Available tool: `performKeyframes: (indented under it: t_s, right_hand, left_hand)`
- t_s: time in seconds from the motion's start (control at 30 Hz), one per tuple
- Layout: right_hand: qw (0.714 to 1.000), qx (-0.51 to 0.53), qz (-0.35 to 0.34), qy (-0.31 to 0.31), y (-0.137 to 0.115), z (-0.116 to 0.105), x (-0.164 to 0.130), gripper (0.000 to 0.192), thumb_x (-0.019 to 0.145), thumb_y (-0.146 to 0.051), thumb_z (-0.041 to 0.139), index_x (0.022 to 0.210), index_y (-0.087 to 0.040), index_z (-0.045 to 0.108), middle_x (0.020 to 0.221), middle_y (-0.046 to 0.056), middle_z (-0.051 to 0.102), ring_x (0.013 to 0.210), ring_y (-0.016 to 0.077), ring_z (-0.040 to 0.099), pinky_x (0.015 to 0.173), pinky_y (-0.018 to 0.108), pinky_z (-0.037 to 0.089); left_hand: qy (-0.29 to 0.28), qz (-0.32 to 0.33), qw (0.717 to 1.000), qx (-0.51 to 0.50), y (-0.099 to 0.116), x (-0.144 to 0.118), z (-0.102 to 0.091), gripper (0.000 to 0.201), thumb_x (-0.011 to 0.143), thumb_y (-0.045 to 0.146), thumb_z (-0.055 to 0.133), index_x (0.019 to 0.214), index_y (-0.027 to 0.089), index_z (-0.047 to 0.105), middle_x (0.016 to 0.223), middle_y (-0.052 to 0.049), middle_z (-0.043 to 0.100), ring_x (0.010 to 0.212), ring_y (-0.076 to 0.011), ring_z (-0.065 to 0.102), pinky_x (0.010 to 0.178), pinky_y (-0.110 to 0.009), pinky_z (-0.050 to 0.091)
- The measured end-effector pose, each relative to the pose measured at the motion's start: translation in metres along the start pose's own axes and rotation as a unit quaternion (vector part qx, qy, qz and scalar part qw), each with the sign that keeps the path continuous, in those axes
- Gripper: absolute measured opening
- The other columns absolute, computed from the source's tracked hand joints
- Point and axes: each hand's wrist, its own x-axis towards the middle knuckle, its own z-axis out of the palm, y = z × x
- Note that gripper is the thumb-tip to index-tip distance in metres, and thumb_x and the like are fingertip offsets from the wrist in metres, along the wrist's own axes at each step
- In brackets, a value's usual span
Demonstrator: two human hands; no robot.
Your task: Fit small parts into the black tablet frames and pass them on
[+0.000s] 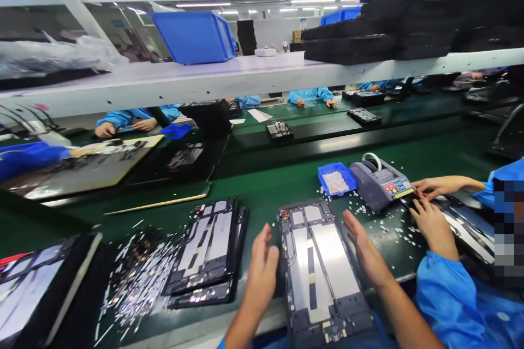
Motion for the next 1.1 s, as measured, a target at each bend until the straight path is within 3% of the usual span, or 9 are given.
performKeyframes:
  t_s: [0.07, 0.13, 0.23, 0.33, 0.57, 0.67, 0.87, 1.0, 1.1]
  right_hand:
    - [0.999, 0.017, -0.012, 0.03, -0.014, 0.045, 0.001, 0.071, 0.098, -0.072, 0.04, 0.154, -0.029, 0.049, 0.164, 0.009, 0.043, 0.15, 0.0331, 0.04, 0.122, 0.06, 0.035]
    - [0.998, 0.013, -0.049, 0.035, -0.034, 0.066, 0.011, 0.071, 0.098, -0.073, 0.043, 0.148, -0.025, 0.056, 0.157, 0.013, 0.05, 0.146, 0.0328, 0.045, 0.123, 0.056, 0.033]
    - [0.994, -0.015, -0.106, -0.002, -0.068, 0.072, 0.031, 0.065, 0.095, -0.072, 0.053, 0.136, -0.024, 0.067, 0.149, 0.014, 0.058, 0.141, 0.0323, 0.05, 0.122, 0.051, 0.035]
    - [0.99, -0.044, -0.131, -0.035, -0.095, 0.077, 0.044, 0.052, 0.095, -0.06, 0.061, 0.13, -0.023, 0.07, 0.145, 0.014, 0.061, 0.139, 0.0307, 0.052, 0.12, 0.05, 0.038]
    - [0.98, -0.113, -0.124, -0.106, -0.122, 0.113, 0.076, 0.027, 0.091, -0.022, 0.062, 0.114, -0.02, 0.076, 0.116, 0.008, 0.074, 0.112, 0.0226, 0.068, 0.103, 0.039, 0.051]
    - [0.971, -0.152, -0.11, -0.146, -0.123, 0.124, 0.091, 0.026, 0.093, -0.016, 0.058, 0.111, -0.019, 0.077, 0.112, 0.007, 0.077, 0.105, 0.0211, 0.07, 0.098, 0.036, 0.052]
    - [0.948, -0.043, 0.031, -0.314, -0.116, 0.138, 0.101, 0.023, 0.09, -0.016, 0.059, 0.103, -0.016, 0.078, 0.077, 0.0, 0.073, 0.064, 0.0124, 0.064, 0.057, 0.021, 0.048]
    - [0.955, 0.0, 0.071, -0.287, -0.112, 0.144, 0.096, 0.012, 0.083, -0.017, 0.068, 0.092, -0.015, 0.075, 0.072, -0.002, 0.068, 0.059, 0.0102, 0.057, 0.051, 0.019, 0.041]
    - [0.964, 0.023, 0.089, -0.248, -0.11, 0.147, 0.092, 0.005, 0.08, -0.016, 0.07, 0.085, -0.016, 0.071, 0.069, -0.003, 0.066, 0.06, 0.0105, 0.057, 0.052, 0.019, 0.041]
  left_hand:
    - [-0.018, 0.133, 0.982, 0.136, 0.021, 0.032, -0.008, 0.047, 0.101, 0.04, 0.044, 0.14, 0.022, 0.062, 0.132, -0.014, 0.067, 0.122, -0.0281, 0.062, 0.11, -0.05, 0.047]
    - [-0.085, 0.222, 0.936, 0.258, 0.044, 0.061, -0.012, 0.04, 0.1, 0.026, 0.045, 0.13, 0.024, 0.07, 0.117, -0.01, 0.071, 0.108, -0.0263, 0.065, 0.098, -0.045, 0.052]
    - [-0.127, 0.293, 0.863, 0.392, 0.063, 0.082, -0.009, 0.034, 0.094, 0.017, 0.053, 0.118, 0.026, 0.076, 0.108, -0.009, 0.074, 0.093, -0.0261, 0.066, 0.083, -0.04, 0.051]
    - [-0.094, 0.322, 0.836, 0.435, 0.061, 0.079, -0.007, 0.027, 0.094, 0.017, 0.057, 0.11, 0.026, 0.076, 0.108, -0.008, 0.077, 0.092, -0.0276, 0.067, 0.078, -0.04, 0.049]
    - [-0.053, 0.315, 0.855, 0.408, 0.057, 0.066, -0.009, 0.018, 0.095, 0.02, 0.054, 0.096, 0.023, 0.071, 0.094, -0.007, 0.076, 0.087, -0.0267, 0.067, 0.078, -0.039, 0.049]
    - [-0.054, 0.343, 0.86, 0.373, 0.058, 0.067, -0.01, 0.021, 0.098, 0.021, 0.051, 0.106, 0.022, 0.07, 0.097, -0.008, 0.076, 0.089, -0.0256, 0.068, 0.08, -0.038, 0.051]
    - [-0.056, 0.387, 0.879, 0.273, 0.054, 0.068, -0.009, 0.025, 0.1, 0.021, 0.051, 0.115, 0.024, 0.071, 0.1, -0.006, 0.078, 0.093, -0.0221, 0.07, 0.086, -0.036, 0.053]
    - [-0.004, 0.328, 0.919, 0.217, 0.055, 0.064, -0.003, 0.02, 0.095, 0.026, 0.059, 0.109, 0.022, 0.073, 0.1, -0.007, 0.076, 0.096, -0.0236, 0.069, 0.088, -0.039, 0.055]
    - [0.029, 0.216, 0.964, 0.153, 0.058, 0.055, 0.0, 0.02, 0.092, 0.032, 0.061, 0.103, 0.02, 0.074, 0.098, -0.008, 0.075, 0.091, -0.0236, 0.069, 0.082, -0.037, 0.056]
